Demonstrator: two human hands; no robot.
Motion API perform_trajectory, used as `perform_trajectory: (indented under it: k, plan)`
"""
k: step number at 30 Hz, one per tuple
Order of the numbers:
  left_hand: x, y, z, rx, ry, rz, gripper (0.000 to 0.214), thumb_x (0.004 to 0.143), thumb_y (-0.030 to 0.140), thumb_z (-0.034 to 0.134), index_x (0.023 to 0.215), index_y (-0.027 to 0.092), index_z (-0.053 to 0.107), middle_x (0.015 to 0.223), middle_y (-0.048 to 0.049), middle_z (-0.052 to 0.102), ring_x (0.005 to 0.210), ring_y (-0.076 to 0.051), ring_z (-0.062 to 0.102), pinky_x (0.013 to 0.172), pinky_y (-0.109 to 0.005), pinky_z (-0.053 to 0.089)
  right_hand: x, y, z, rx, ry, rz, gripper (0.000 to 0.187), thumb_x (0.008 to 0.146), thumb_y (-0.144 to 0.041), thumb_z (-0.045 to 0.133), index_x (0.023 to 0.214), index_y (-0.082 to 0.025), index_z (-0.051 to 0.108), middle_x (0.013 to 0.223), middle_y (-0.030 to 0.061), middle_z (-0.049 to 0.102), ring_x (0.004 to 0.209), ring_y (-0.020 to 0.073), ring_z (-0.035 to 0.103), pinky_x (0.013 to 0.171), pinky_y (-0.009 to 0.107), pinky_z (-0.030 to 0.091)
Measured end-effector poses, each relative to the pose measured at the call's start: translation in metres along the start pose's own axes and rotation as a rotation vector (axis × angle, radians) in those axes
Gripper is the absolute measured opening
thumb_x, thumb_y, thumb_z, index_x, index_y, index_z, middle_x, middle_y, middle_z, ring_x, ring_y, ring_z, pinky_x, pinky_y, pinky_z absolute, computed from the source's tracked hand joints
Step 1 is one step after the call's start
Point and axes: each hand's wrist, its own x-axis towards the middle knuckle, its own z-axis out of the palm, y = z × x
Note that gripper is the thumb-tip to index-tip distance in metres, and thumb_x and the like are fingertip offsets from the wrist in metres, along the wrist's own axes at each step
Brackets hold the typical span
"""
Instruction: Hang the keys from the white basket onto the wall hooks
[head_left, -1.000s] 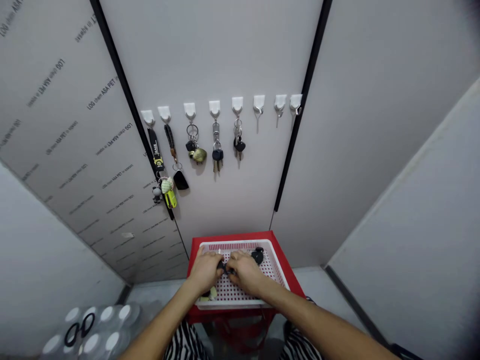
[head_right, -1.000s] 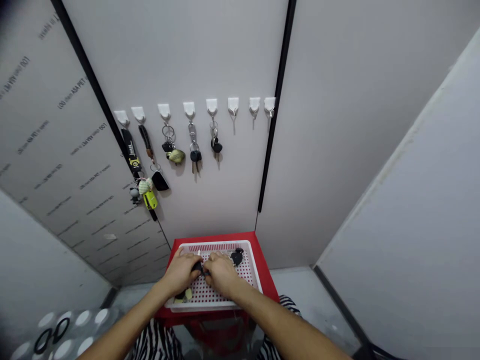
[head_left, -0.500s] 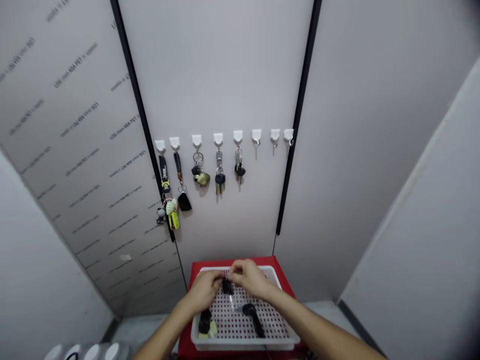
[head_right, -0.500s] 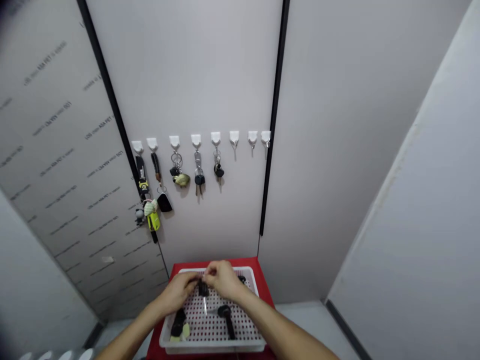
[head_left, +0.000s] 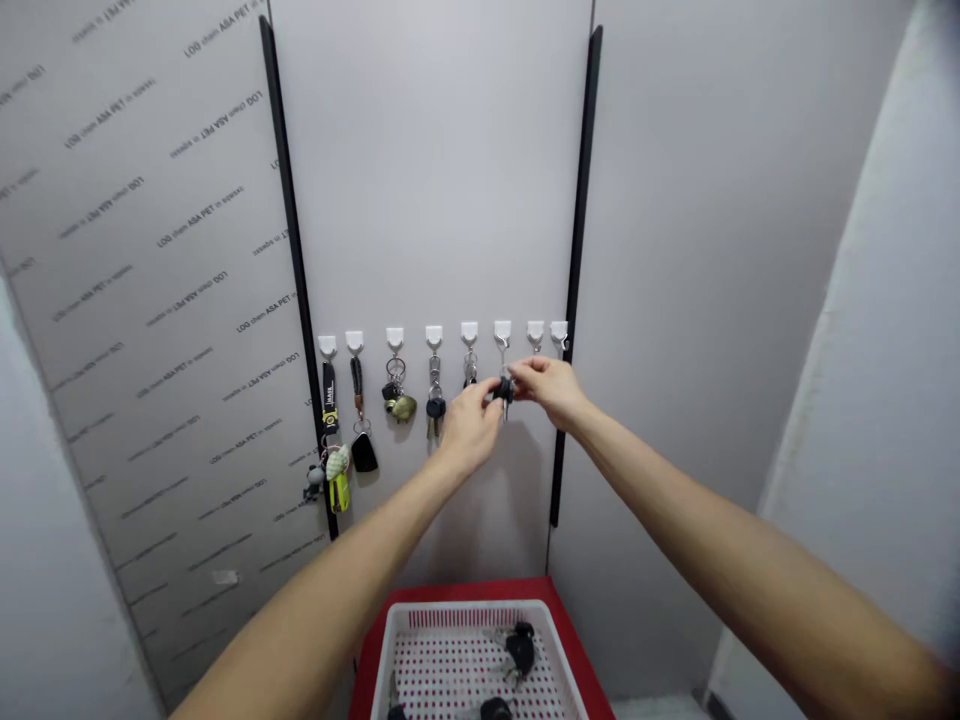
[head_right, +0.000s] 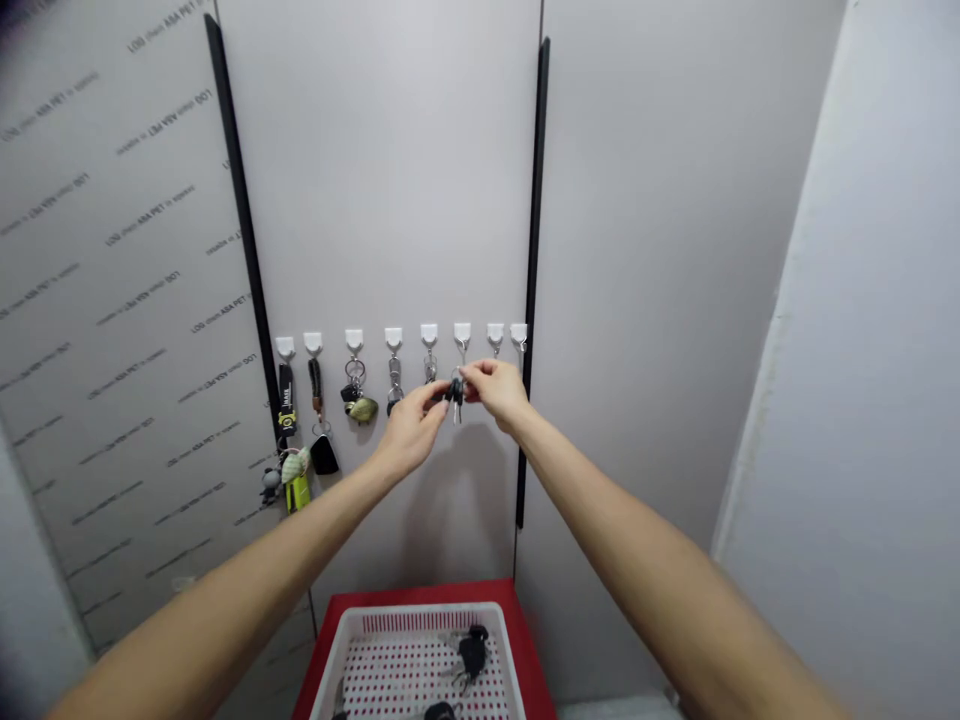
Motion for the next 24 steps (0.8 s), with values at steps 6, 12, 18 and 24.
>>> perform_trajectory:
  k: [6,12,18,24]
  plan:
    - [0.040,0.014,-0.001,0.240,-0.010,0.010,0.030,0.067,0.017,0.035,0.094,0.019,0.048,0.092,-0.0034,0.053,0.079,-0.014,0.048,0.070,-0.026,0.037,0.036,-0.018,0.004,-0.079,0.172,-0.038,0.007,0.058,-0.012,0.049,0.051,-0.013,0.046,0.040,-0.0043,0.044,0.038,0.0045,0.044,0.037,0.017,0.041]
    - [0.051,0.010,0.003,0.268,-0.081,-0.061,0.030,0.065,0.015,0.036,0.092,0.021,0.049,0.090,-0.0026,0.055,0.078,-0.015,0.050,0.069,-0.026,0.037,0.045,-0.009,0.011,-0.188,0.249,0.023,0.009,0.059,-0.011,0.046,0.050,-0.013,0.046,0.041,-0.0031,0.043,0.038,0.0058,0.044,0.038,0.019,0.041]
    - [0.022,-0.001,0.003,0.263,-0.172,-0.083,0.033,0.065,0.014,0.037,0.097,0.015,0.046,0.097,-0.0059,0.052,0.083,-0.014,0.048,0.076,-0.025,0.035,0.037,0.019,0.000,-0.333,0.232,0.005,0.011,0.061,-0.015,0.044,0.067,-0.012,0.053,0.053,0.0006,0.052,0.046,0.0072,0.048,0.047,0.021,0.042]
    - [-0.082,-0.063,0.010,0.209,-0.374,-0.168,0.032,0.065,0.017,0.040,0.096,0.014,0.046,0.093,-0.0055,0.052,0.079,-0.012,0.048,0.074,-0.024,0.036,-0.060,0.093,-0.016,-0.686,-0.144,-0.141,0.020,0.062,-0.017,0.043,0.079,-0.014,0.054,0.072,0.0023,0.057,0.062,0.0084,0.050,0.060,0.020,0.038]
